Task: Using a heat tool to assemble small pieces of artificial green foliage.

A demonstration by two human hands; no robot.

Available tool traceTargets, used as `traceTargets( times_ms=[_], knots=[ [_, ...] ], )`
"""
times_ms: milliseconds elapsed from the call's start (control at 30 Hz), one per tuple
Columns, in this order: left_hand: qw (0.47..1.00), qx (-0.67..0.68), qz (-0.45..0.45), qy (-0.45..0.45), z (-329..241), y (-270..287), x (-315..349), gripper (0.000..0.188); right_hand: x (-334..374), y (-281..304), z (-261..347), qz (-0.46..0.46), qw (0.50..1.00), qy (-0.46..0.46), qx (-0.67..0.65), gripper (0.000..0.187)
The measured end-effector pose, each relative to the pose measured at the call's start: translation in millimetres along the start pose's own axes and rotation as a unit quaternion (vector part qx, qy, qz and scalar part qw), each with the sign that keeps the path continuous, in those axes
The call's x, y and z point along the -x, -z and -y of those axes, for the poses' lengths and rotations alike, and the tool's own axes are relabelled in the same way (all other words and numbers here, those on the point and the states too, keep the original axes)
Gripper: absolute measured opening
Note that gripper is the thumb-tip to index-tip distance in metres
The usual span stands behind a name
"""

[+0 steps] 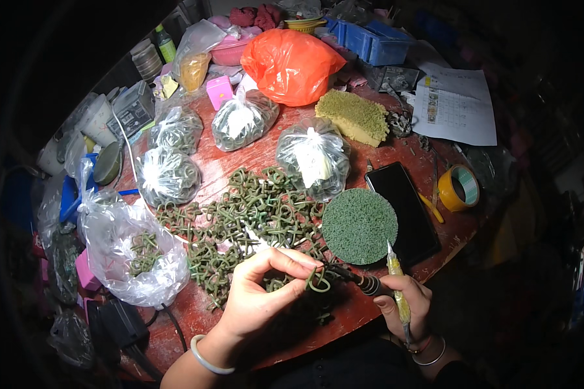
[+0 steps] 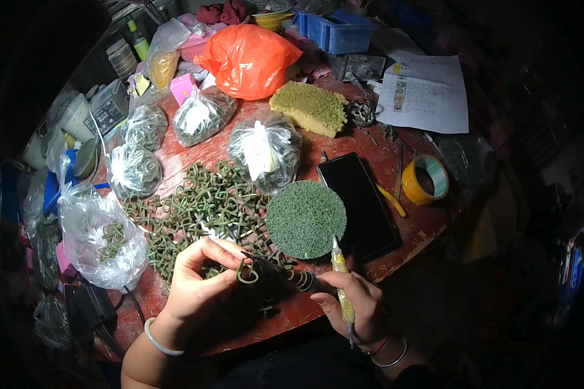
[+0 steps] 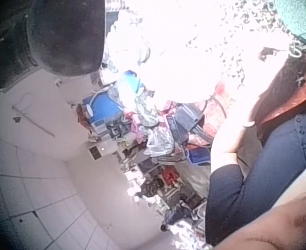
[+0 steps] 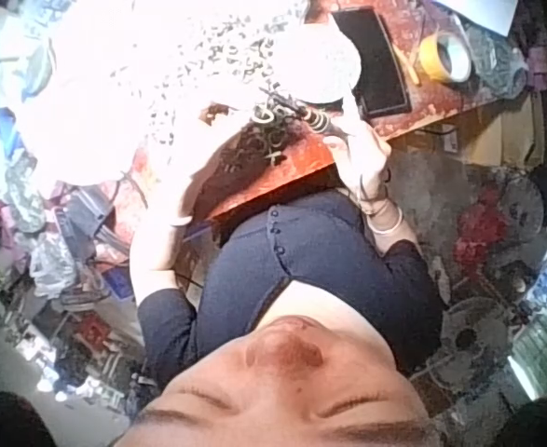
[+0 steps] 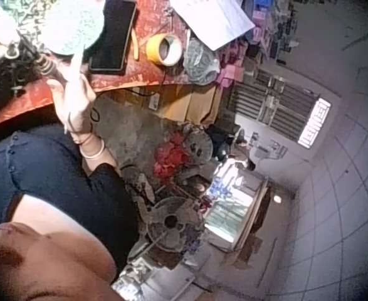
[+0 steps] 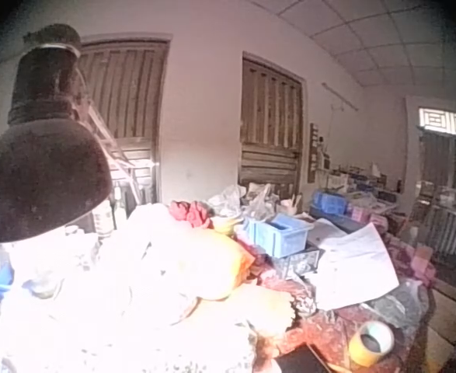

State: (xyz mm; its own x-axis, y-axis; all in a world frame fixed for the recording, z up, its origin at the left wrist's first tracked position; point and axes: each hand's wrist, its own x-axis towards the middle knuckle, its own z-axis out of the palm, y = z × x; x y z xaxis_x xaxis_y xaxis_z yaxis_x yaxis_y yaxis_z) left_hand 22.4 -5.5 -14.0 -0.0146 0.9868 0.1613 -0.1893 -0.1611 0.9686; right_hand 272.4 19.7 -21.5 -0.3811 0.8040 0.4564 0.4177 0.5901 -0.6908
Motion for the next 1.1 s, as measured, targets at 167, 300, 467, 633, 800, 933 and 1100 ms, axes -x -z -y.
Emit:
traceTargets(
  times_ms=[167, 300, 467, 633, 800, 933, 1100],
  knots=[
    [1.0, -0.003, -0.002, 0.004, 0.0, -0.3, -0.4, 0.011, 0.6, 0.7, -0.2, -0.001, 1.0, -0.004, -0.001, 0.03],
    [1.0, 0.001, -0.002, 0.002, 0.7, 0.2, -0.3, 0.011, 2.5, 3.7, 0.6, 0.02, 0.999, -0.025, -0.011, 0.027],
    [1.0, 0.01, 0.001, -0.001, 1.7, 0.1, -1.3, 0.012, 2.7, 3.7, -0.2, 0.013, 0.999, -0.033, -0.018, 0.025],
    [0.999, 0.027, -0.009, 0.022, 0.9, -1.3, 0.2, 0.012, 4.3, 2.1, -0.2, -0.004, 0.999, -0.045, -0.028, 0.025],
    [0.998, 0.035, -0.018, 0.042, -0.2, -1.5, 0.1, 0.015, 3.8, 1.6, 0.1, -0.006, 0.999, -0.044, -0.027, 0.026],
    [0.999, 0.021, -0.011, 0.026, -0.8, -1.8, -0.1, 0.012, 8.5, 1.2, 0.3, -0.008, 0.995, -0.085, -0.045, 0.026],
    [0.995, -0.091, -0.022, -0.021, -6.4, -9.0, 0.3, 0.012, 10.0, -0.4, 0.8, -0.024, 0.989, -0.126, -0.073, 0.027]
  ],
)
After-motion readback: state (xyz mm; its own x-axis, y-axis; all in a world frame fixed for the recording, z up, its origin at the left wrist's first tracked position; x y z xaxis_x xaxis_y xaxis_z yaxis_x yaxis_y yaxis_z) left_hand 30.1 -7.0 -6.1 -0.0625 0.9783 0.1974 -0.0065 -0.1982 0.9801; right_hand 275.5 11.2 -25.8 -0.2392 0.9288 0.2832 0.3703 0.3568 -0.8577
